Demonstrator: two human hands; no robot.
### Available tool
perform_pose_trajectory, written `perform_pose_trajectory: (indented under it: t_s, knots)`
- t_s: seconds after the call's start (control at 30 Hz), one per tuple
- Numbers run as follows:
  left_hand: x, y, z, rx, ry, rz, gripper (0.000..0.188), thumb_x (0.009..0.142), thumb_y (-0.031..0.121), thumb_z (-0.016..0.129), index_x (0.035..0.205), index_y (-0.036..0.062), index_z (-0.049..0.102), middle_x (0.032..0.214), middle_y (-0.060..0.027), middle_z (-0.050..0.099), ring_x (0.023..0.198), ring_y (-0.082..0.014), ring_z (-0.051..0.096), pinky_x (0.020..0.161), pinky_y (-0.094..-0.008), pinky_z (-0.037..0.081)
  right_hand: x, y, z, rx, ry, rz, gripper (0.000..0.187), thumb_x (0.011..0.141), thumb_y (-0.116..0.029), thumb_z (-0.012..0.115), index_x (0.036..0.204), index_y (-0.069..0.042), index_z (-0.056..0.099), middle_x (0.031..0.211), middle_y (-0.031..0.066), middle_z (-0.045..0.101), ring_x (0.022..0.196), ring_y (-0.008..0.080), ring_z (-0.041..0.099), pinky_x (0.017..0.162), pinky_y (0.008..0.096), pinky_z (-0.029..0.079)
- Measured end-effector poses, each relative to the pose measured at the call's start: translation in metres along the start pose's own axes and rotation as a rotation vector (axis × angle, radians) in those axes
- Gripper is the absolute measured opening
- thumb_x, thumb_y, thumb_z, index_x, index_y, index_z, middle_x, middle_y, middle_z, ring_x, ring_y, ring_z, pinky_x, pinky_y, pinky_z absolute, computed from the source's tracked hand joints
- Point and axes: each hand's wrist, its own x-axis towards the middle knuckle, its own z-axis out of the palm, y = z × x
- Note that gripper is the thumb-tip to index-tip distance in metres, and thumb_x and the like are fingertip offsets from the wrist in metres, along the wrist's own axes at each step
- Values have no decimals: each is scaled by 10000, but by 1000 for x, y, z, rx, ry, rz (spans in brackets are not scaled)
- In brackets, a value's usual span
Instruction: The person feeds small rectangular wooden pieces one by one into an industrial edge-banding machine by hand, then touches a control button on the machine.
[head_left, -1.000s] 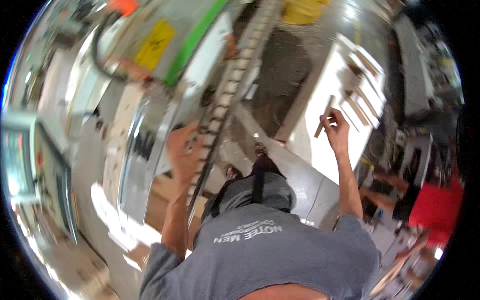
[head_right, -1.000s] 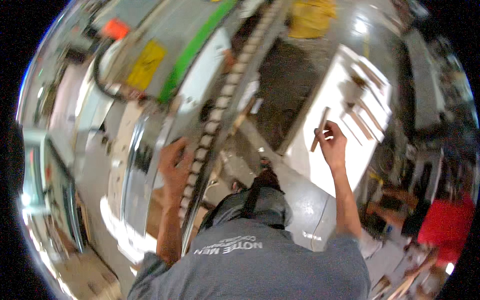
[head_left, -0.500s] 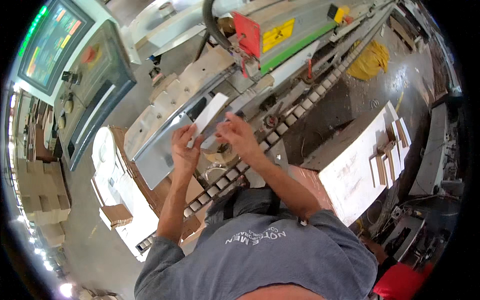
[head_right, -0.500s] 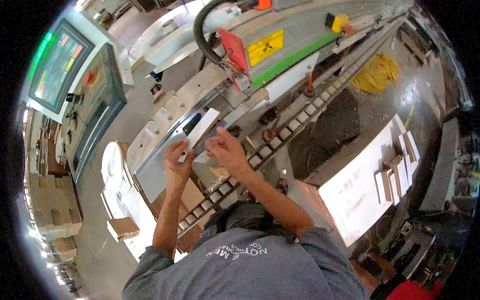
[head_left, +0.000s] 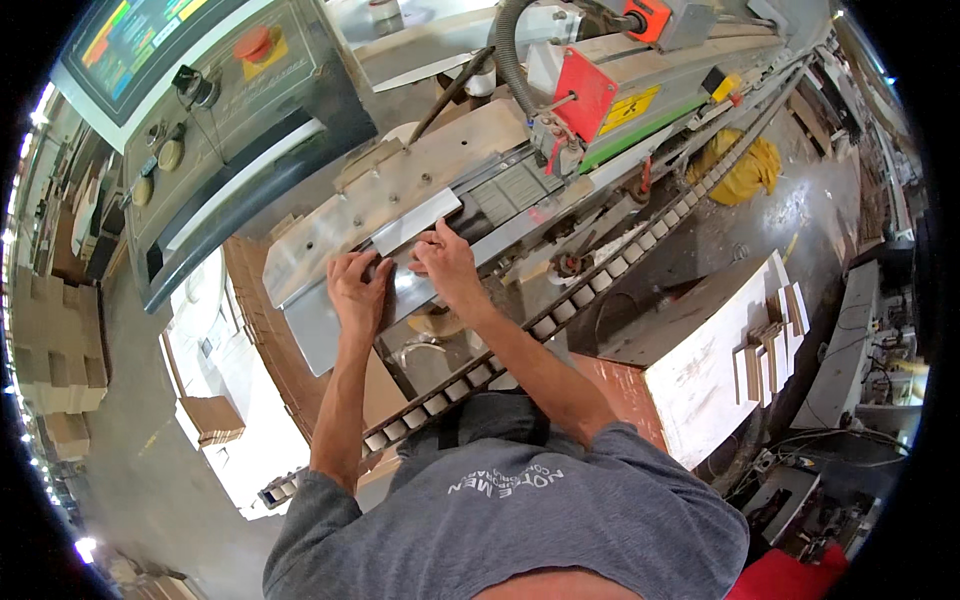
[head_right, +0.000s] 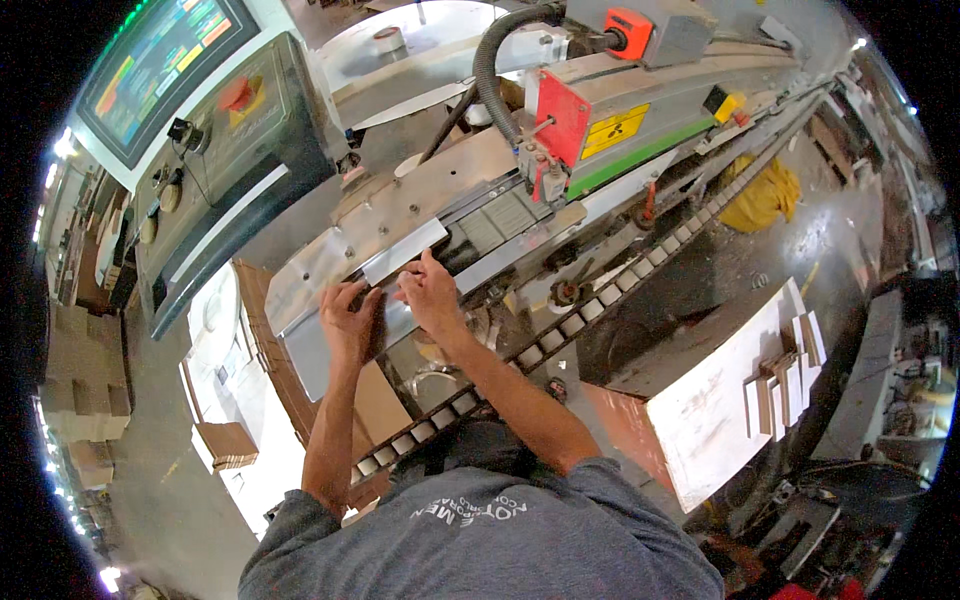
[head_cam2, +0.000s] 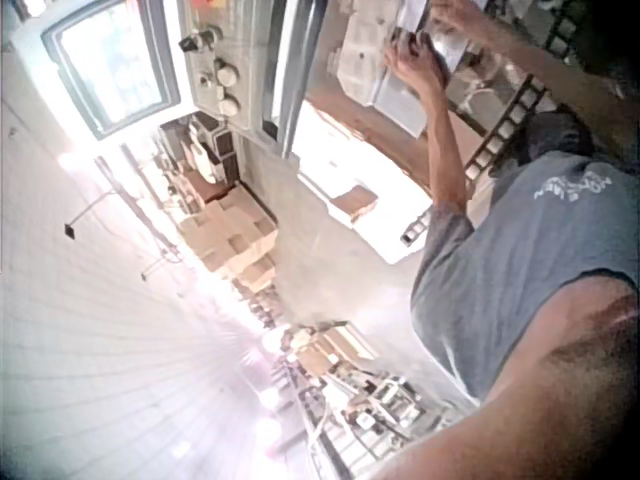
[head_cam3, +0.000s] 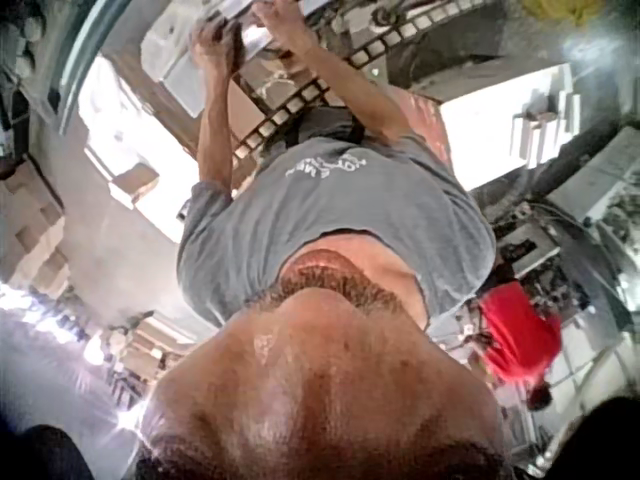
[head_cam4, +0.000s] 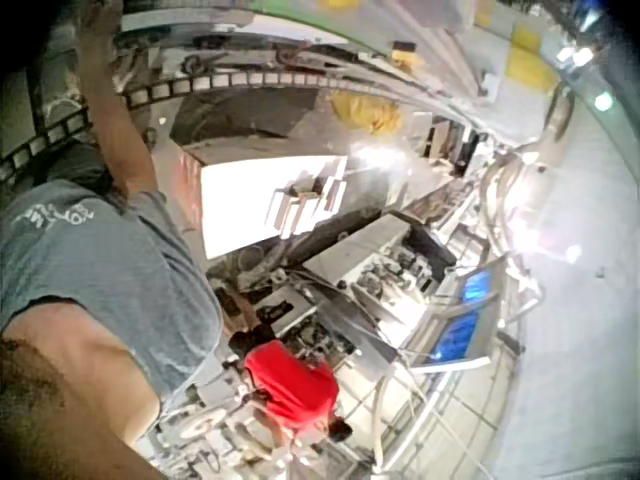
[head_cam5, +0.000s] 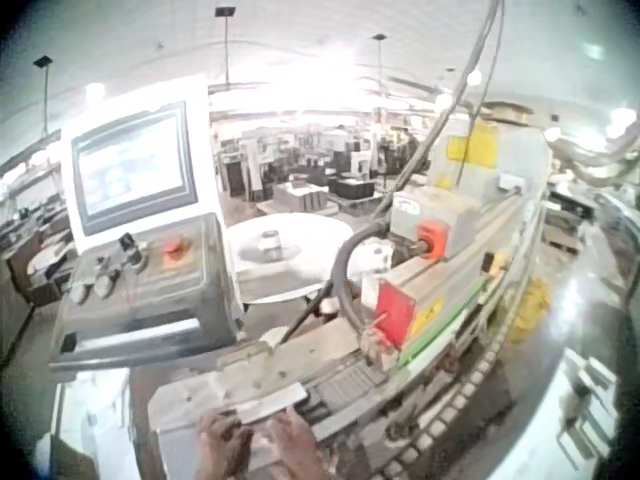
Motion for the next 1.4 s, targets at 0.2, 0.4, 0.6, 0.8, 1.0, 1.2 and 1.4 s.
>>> perform_pose_trajectory:
  t_s: [0.2, 0.4, 0.6, 0.8, 1.0, 1.2, 1.4]
  knots:
    - [2, -3, 4, -3, 3, -40, 219, 730, 174, 824, 871, 30, 740, 869, -124, 678, 827, -318, 614, 765, -410, 503, 3, -2, -3, -118, -4, -44, 456, 901, -159, 549, 1180, 191, 461, 972, 173, 676, 735, 189, 703, 616, 295, 568]
    - [5, -2, 5, -14, 16, -28, 178, 746, 168, 811, 844, 39, 739, 832, -122, 673, 790, -319, 615, 754, -412, 496, 5, -3, -1, -193, 35, -17, 466, 895, -161, 566, 1201, 178, 472, 990, 190, 687, 744, 219, 721, 633, 308, 559]
    - [6, -2, 6, 19, 7, 9, 151, 755, 167, 803, 802, 43, 730, 797, -110, 656, 759, -314, 599, 736, -417, 475, -1, -20, 2, -247, 33, 3, 197, 888, -125, 576, 889, 52, 491, 846, 97, 643, 741, 151, 688, 649, 259, 552]
    - [13, 6, 22, 34, -16, 17, 146, 754, 174, 798, 782, 50, 725, 776, -106, 640, 766, -317, 601, 716, -428, 488, 5, -27, -7, -258, 118, -14, 184, 877, -122, 574, 880, 53, 516, 827, 111, 668, 730, 188, 720, 624, 273, 542]
    - [30, 37, 49, 57, -46, 88, 132, 765, 176, 787, 776, 59, 728, 759, -88, 622, 757, -304, 608, 698, -422, 498, 29, -25, -39, -365, 207, -92, 180, 896, -111, 565, 847, 60, 544, 728, 93, 643, 606, 160, 661, 566, 299, 522]
    - [51, 64, 96, 105, -101, 149, 169, 804, 246, 777, 789, 83, 732, 784, -92, 644, 791, -311, 625, 698, -431, 500, 58, -28, -92, -488, 252, -49, 273, 869, -159, 581, 1006, 73, 543, 960, 233, 595, 883, 377, 619, 798, 472, 491]
    - [78, 103, 156, 138, -170, 202, 190, 814, 295, 748, 757, 114, 728, 773, -74, 635, 782, -300, 621, 677, -436, 503, 33, -47, -118, -534, 333, -561, 369, 914, -63, 615, 1263, 36, 549, 979, 140, 651, 736, 142, 582, 655, 288, 499]
